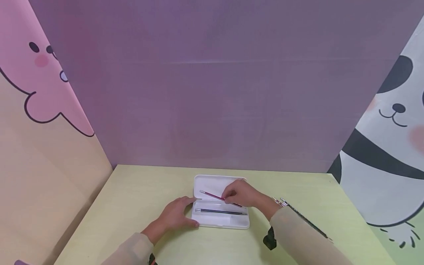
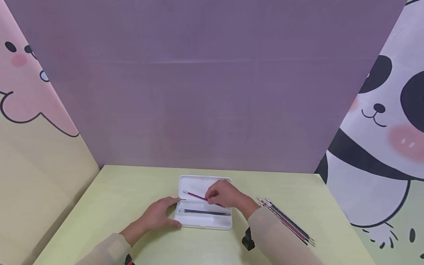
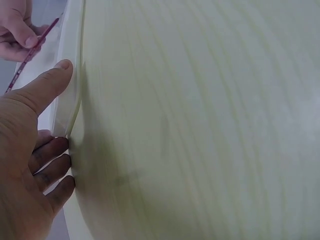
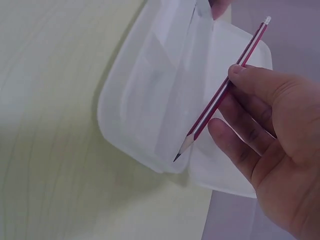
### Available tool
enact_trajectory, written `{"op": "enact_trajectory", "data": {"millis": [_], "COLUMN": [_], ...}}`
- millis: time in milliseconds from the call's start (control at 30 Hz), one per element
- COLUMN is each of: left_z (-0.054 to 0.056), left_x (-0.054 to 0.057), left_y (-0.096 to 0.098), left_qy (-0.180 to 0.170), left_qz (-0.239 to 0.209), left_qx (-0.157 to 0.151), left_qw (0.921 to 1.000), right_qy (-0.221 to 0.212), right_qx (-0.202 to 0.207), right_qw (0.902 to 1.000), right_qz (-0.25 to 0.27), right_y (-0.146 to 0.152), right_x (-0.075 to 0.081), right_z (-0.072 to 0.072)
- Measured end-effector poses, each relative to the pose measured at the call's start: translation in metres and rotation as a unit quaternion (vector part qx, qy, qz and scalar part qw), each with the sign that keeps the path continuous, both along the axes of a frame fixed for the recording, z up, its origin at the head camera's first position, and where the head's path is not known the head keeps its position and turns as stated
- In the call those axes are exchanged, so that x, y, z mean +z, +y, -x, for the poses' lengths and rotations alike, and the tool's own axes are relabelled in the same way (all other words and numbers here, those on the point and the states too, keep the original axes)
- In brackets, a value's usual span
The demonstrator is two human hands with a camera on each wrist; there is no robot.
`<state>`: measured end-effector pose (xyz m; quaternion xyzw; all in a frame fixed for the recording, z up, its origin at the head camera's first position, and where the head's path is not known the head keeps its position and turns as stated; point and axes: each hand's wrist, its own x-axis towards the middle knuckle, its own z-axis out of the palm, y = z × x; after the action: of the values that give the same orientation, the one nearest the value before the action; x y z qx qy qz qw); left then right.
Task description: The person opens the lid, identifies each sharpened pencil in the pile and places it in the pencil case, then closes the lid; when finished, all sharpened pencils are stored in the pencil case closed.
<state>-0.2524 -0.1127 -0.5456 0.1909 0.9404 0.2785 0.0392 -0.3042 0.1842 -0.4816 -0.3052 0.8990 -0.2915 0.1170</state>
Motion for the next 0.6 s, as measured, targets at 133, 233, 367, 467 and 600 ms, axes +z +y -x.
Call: {"op": "enact_trajectory", "data": {"millis": [133,233,367,467,600], "left_z": [-0.001,-0.002,-0.002,-0.002,-0.002], "left_x": [0.002,0.002,0.003,0.002,0.002], "left_y": [0.0,0.0,0.0,0.0,0.0], "left_qy": [-0.005,-0.005,-0.005,-0.004,-0.006], "left_qz": [0.0,0.003,0.003,0.004,0.004], "left_qx": [0.001,0.001,0.002,0.002,0.002], "left_qw": [1.0,1.0,1.0,1.0,1.0], "right_qy": [-0.003,-0.003,0.006,0.024,0.056], "right_qx": [0.006,0.011,0.014,0.012,0.01], "right_qw": [0.9999,0.9997,0.9991,0.998,0.9948], "right_qz": [-0.01,-0.021,-0.039,-0.058,-0.085], "right_y": [-0.006,-0.008,-0.011,-0.012,-0.014], "right_x": [-0.006,-0.01,-0.016,-0.02,-0.023], "right_z": [-0.002,-0.002,-0.004,-0.005,-0.007]}}
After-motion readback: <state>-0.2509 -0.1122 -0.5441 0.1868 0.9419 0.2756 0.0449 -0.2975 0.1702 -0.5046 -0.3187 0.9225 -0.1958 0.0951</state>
